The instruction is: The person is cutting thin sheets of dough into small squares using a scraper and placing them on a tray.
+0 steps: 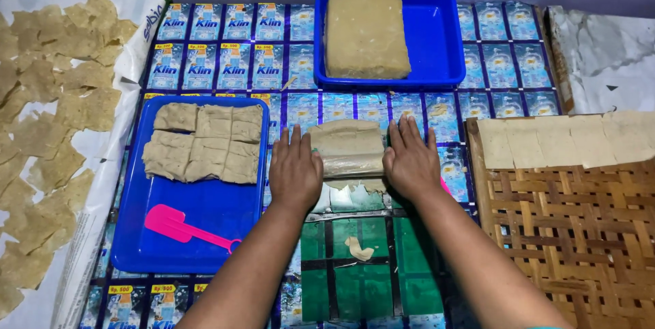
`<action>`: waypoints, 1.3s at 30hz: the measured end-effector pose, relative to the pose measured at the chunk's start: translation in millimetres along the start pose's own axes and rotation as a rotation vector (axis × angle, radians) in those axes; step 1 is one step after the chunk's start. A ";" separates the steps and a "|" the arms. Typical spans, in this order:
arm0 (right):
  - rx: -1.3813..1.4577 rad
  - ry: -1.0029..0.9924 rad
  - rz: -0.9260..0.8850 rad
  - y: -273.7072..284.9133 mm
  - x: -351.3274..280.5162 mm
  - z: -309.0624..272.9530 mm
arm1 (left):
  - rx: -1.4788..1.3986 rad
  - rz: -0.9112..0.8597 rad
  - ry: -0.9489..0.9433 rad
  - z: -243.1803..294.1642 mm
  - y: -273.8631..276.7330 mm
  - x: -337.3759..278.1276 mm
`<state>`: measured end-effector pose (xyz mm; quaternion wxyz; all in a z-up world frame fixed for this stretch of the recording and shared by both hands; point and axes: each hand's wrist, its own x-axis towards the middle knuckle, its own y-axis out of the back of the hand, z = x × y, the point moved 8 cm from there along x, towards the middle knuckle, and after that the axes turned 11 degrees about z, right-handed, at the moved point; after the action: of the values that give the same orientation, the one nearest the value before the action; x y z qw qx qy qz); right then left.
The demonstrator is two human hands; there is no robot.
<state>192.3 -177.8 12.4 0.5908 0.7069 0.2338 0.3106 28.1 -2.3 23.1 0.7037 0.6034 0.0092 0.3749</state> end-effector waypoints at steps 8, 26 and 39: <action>0.072 -0.067 -0.046 4.7 56.2 2.8 | -0.028 -0.168 0.109 -5.8 -15.2 56.5; 0.067 -0.054 0.099 14.1 72.4 1.2 | -0.044 -0.207 0.080 -1.5 -9.6 80.2; -0.024 0.011 -0.030 -14.8 -3.5 -0.8 | 0.004 -0.081 -0.045 -5.9 -8.6 1.4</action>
<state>189.9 -176.7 -2.6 0.6025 0.6945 0.2440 0.3085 30.8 3.5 14.7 0.7172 0.6121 0.0185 0.3325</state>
